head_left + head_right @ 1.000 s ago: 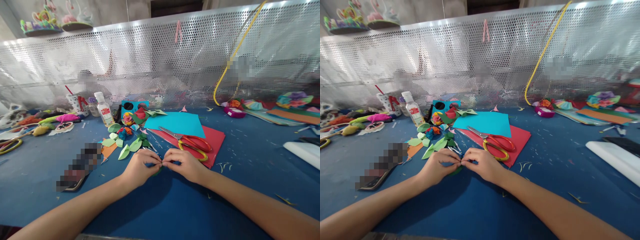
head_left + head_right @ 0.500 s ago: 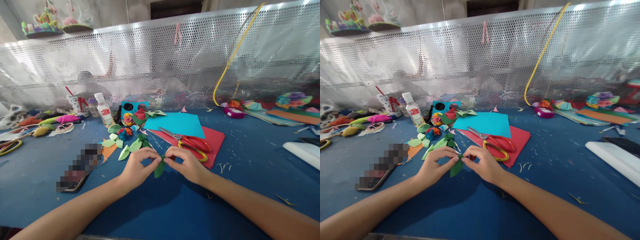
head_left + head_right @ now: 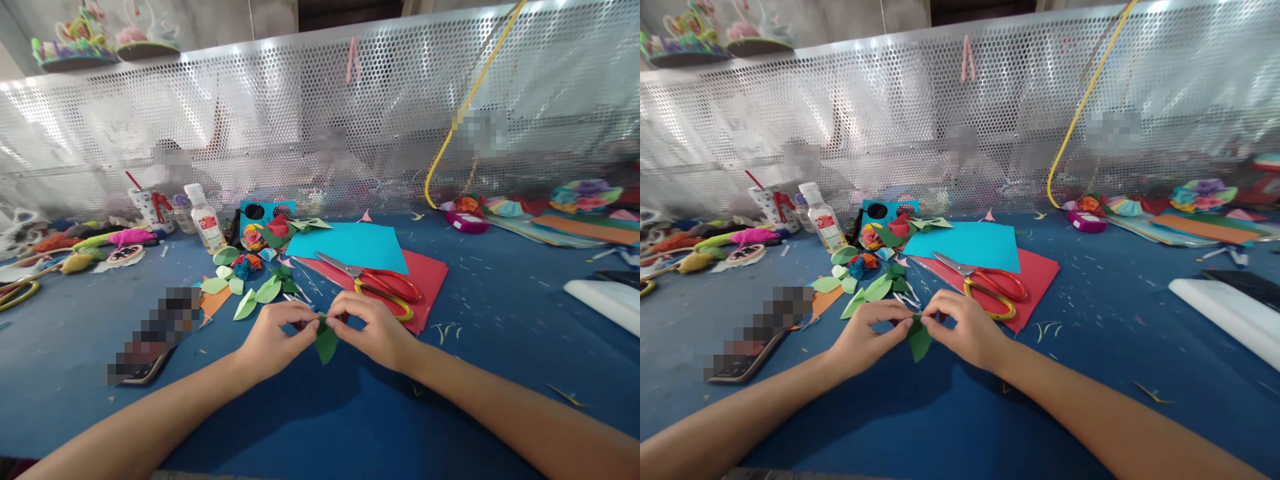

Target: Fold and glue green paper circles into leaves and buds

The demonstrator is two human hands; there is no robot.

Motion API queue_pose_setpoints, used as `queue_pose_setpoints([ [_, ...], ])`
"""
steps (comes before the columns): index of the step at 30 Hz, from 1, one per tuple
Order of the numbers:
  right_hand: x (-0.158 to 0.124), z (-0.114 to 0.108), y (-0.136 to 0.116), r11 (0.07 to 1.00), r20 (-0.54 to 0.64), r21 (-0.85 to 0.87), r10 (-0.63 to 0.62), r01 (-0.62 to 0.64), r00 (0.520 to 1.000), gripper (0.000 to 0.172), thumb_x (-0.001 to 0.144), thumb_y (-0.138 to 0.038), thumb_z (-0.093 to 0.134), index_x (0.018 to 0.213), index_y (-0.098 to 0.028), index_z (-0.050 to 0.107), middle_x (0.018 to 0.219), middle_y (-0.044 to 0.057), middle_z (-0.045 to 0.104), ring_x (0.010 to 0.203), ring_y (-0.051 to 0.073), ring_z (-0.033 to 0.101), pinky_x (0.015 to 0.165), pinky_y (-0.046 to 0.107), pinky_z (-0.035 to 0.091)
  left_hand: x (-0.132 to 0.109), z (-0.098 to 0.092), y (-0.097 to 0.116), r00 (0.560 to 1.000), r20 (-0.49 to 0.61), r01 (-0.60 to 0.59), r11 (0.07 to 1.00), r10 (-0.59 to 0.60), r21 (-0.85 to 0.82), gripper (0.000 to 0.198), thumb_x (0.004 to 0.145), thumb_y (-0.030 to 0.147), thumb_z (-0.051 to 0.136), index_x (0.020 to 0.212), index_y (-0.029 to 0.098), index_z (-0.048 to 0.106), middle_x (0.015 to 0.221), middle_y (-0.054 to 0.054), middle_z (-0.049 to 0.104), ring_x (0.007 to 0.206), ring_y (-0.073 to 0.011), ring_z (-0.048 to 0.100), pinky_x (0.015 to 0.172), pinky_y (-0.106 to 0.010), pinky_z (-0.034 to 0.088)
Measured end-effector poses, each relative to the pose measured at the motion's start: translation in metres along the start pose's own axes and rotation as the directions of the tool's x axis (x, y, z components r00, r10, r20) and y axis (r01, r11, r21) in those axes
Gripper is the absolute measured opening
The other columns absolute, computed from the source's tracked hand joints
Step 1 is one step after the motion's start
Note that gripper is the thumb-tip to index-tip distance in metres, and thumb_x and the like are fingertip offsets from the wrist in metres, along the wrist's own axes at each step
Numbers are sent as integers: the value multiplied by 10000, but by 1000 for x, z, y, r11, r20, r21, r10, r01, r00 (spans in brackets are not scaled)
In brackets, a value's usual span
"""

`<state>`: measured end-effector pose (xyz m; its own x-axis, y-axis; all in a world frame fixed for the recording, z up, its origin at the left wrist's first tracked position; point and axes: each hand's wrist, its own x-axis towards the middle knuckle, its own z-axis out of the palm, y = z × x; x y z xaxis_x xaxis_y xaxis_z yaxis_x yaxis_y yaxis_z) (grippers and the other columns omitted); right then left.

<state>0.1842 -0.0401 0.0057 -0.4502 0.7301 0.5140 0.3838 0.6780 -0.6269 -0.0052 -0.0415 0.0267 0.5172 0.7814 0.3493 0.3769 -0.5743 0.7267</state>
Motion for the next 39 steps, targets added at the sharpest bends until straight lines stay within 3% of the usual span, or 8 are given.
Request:
queue_pose_setpoints([
  [17, -2, 1, -5, 996, 28, -15, -87, 88, 996, 91, 827, -194, 489, 777, -179, 565, 766, 37, 566, 701, 136, 528, 639, 264, 439, 0, 2, 0, 1000, -8, 27, 999, -27, -37, 158, 752, 174, 532, 716, 147, 684, 676, -36, 622, 579, -103, 535, 534, -198, 445],
  [24, -2, -1, -1, 998, 9, -21, -59, 59, 998, 104, 829, -203, 485, 771, -181, 569, 757, 33, 568, 696, 135, 534, 639, 262, 446, 0, 3, -4, 997, -12, 71, 995, -72, -74, 137, 738, 218, 573, 725, 136, 682, 648, -37, 621, 551, -102, 535, 503, -200, 438],
  [39, -2, 0, -2, 997, 25, -37, -69, 69, 997, 114, 837, -220, 491, 778, -178, 579, 756, 36, 574, 694, 135, 538, 633, 259, 441, -3, 5, -2, 998, -40, 52, 999, -52, 9, 139, 738, 180, 545, 699, 141, 672, 676, -40, 640, 566, -105, 544, 499, -190, 422],
])
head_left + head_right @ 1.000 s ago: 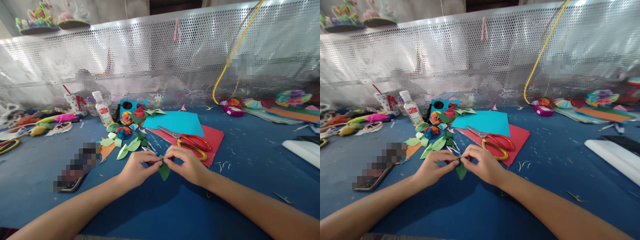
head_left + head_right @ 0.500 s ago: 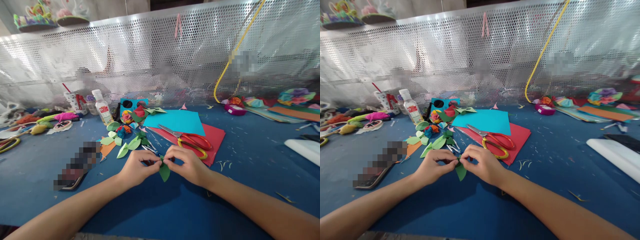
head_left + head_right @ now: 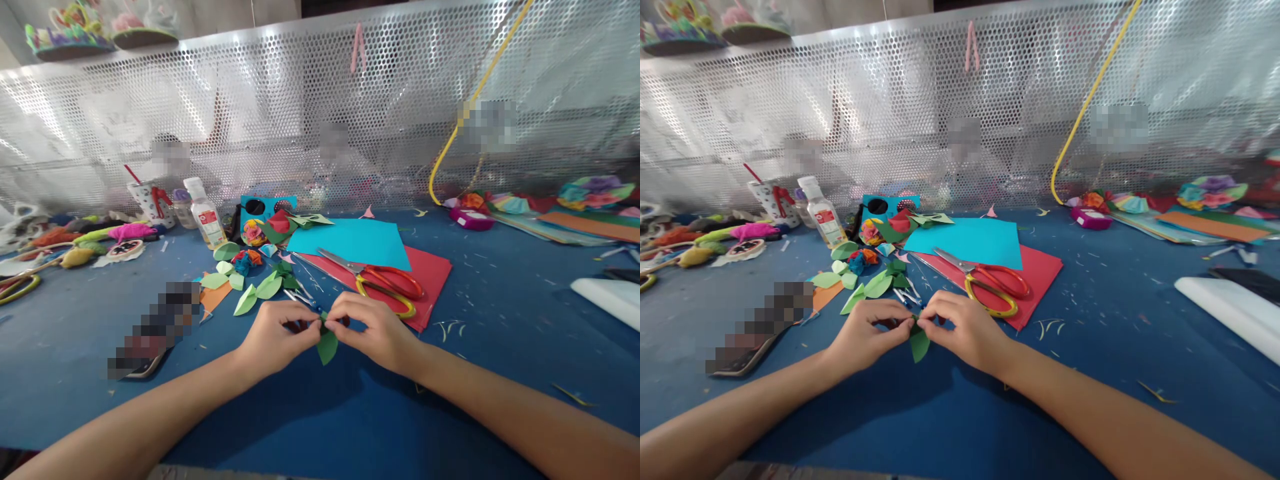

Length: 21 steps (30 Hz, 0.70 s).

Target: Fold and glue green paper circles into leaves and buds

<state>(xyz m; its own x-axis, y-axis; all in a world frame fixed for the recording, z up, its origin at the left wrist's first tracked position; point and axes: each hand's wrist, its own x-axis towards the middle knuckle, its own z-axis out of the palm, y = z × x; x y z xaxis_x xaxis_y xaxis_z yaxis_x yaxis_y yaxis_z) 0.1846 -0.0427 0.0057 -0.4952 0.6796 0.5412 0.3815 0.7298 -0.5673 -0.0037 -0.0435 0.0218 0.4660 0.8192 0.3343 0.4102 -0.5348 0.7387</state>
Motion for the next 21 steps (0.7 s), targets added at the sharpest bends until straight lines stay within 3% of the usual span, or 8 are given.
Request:
queue_pose_setpoints([
  [21, 0, 1, 0, 1000, -2, 10, 15, -15, 1000, 100, 826, -196, 505, 771, -163, 582, 750, 33, 559, 689, 127, 529, 638, 253, 436, 0, -1, 3, 1000, 6, -15, 1000, 14, 9, 172, 755, 154, 523, 730, 133, 692, 700, -53, 641, 570, -96, 534, 496, -179, 408],
])
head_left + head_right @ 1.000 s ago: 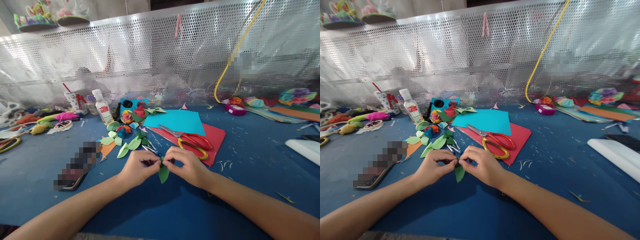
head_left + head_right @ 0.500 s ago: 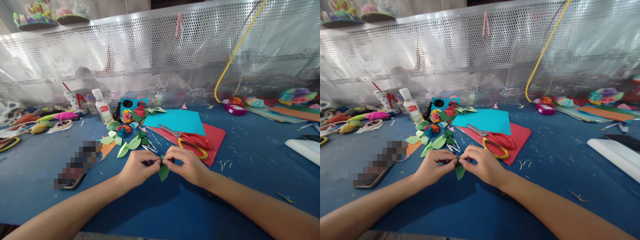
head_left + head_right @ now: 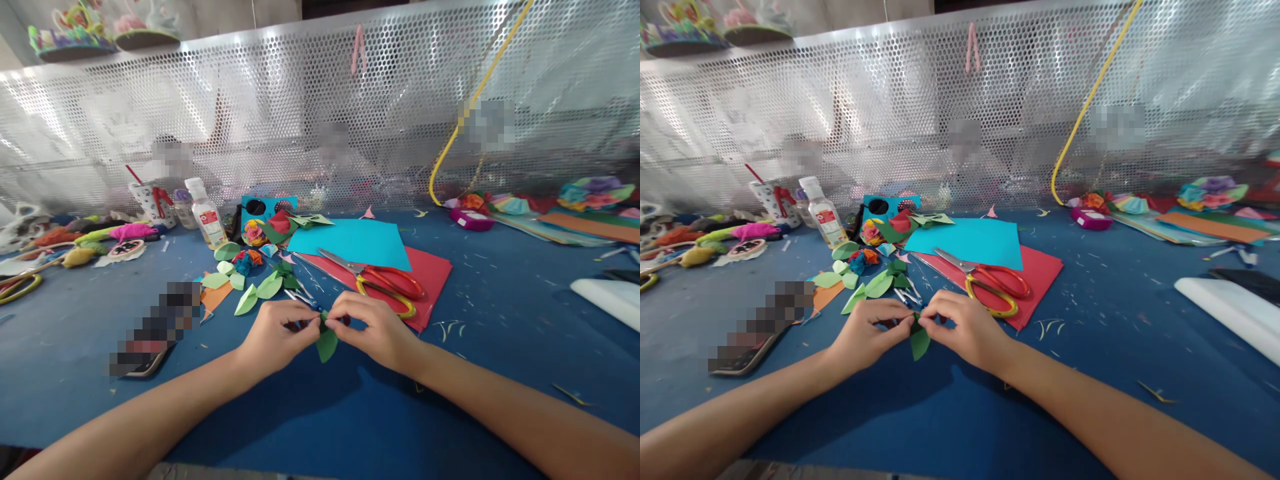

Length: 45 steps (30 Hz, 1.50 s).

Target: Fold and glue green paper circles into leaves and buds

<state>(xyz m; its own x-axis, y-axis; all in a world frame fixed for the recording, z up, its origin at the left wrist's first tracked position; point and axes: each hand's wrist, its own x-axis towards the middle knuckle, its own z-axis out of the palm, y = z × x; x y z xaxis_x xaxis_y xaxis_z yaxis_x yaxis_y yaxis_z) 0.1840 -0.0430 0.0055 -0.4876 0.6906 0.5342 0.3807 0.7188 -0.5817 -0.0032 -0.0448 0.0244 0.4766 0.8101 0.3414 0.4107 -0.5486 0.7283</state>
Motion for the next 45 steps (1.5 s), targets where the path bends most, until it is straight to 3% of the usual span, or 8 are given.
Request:
queue_pose_setpoints([
  [28, 0, 0, 2, 1000, 26, 8, -26, 26, 999, 125, 860, -204, 472, 794, -176, 574, 794, 40, 576, 740, 134, 545, 670, 260, 443, 3, 2, -10, 991, 32, 130, 991, -129, -25, 123, 716, 243, 613, 738, 150, 691, 658, -23, 639, 562, -90, 545, 488, -162, 409],
  [45, 0, -1, 1, 1000, 7, -8, 9, -9, 1000, 80, 822, -170, 489, 797, -165, 564, 762, 28, 554, 694, 126, 510, 641, 253, 428, 1, 2, -8, 980, 44, 195, 980, -194, -24, 185, 740, 332, 583, 726, 150, 612, 630, 3, 552, 542, -77, 463, 488, -174, 374],
])
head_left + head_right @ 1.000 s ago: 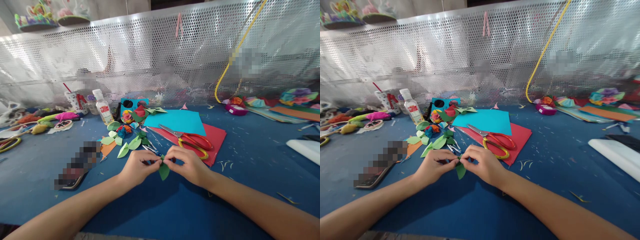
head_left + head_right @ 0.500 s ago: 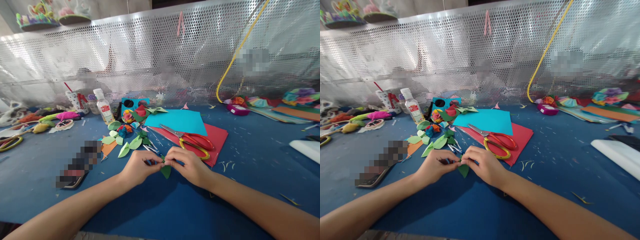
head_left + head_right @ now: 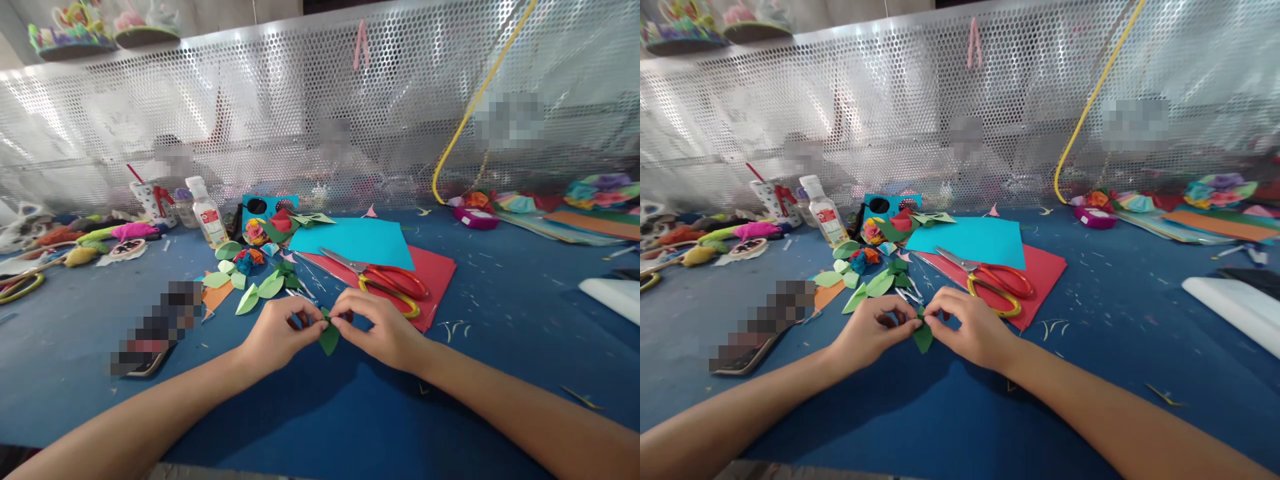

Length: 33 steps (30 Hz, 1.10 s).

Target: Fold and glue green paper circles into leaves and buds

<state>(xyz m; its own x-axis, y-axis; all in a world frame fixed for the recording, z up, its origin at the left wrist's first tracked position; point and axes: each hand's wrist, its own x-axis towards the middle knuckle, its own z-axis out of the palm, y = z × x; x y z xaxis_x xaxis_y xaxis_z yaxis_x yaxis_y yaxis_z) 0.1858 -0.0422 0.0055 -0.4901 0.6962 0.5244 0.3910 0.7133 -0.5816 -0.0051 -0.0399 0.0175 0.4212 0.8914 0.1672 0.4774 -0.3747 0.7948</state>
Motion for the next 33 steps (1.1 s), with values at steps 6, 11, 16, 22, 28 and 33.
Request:
queue_pose_setpoints([
  [6, 0, 1, 0, 999, 14, -42, -5, 5, 1000, 87, 820, -164, 481, 769, -169, 550, 748, 22, 550, 685, 122, 510, 636, 247, 431, 1, 2, -1, 1000, 16, 7, 1000, -7, -7, 166, 724, 319, 602, 717, 154, 616, 638, 6, 563, 566, -84, 479, 502, -175, 382],
  [11, 1, 1, -2, 998, 39, -69, -8, 11, 999, 101, 831, -171, 471, 759, -176, 543, 750, 23, 555, 683, 123, 518, 629, 245, 433, 1, 2, -1, 999, 36, 2, 1000, -3, 13, 147, 707, 308, 624, 716, 162, 643, 653, 1, 594, 594, -95, 500, 523, -182, 390],
  [16, 1, 1, -2, 997, 64, -74, -6, 11, 998, 106, 846, -190, 468, 780, -179, 550, 763, 28, 561, 693, 126, 525, 631, 245, 435, 2, 3, -2, 999, 38, -10, 1000, 9, 23, 147, 714, 300, 616, 697, 157, 643, 643, -1, 599, 568, -92, 495, 499, -181, 376],
  [22, 0, 2, -2, 998, 51, -65, -13, 17, 999, 95, 835, -177, 477, 772, -176, 549, 758, 29, 562, 699, 130, 526, 643, 247, 434, 1, 3, -2, 997, 61, -46, 999, 45, 25, 155, 739, 291, 586, 693, 149, 626, 638, 3, 578, 560, -83, 477, 497, -175, 364],
  [28, 0, 1, -1, 997, 25, -69, -16, 17, 1000, 81, 818, -174, 482, 781, -179, 553, 757, 33, 564, 696, 138, 522, 640, 260, 439, 1, 2, -1, 996, 62, -59, 997, 57, 41, 151, 748, 287, 574, 704, 151, 623, 642, 8, 566, 563, -78, 469, 504, -172, 362],
  [33, 0, 0, -2, 997, 8, -79, -7, 8, 1000, 87, 811, -164, 477, 771, -181, 553, 756, 32, 567, 692, 137, 518, 646, 266, 438, 0, 3, -1, 998, 56, -36, 999, 35, 31, 142, 734, 286, 587, 698, 152, 614, 635, 10, 572, 542, -75, 462, 493, -174, 363],
])
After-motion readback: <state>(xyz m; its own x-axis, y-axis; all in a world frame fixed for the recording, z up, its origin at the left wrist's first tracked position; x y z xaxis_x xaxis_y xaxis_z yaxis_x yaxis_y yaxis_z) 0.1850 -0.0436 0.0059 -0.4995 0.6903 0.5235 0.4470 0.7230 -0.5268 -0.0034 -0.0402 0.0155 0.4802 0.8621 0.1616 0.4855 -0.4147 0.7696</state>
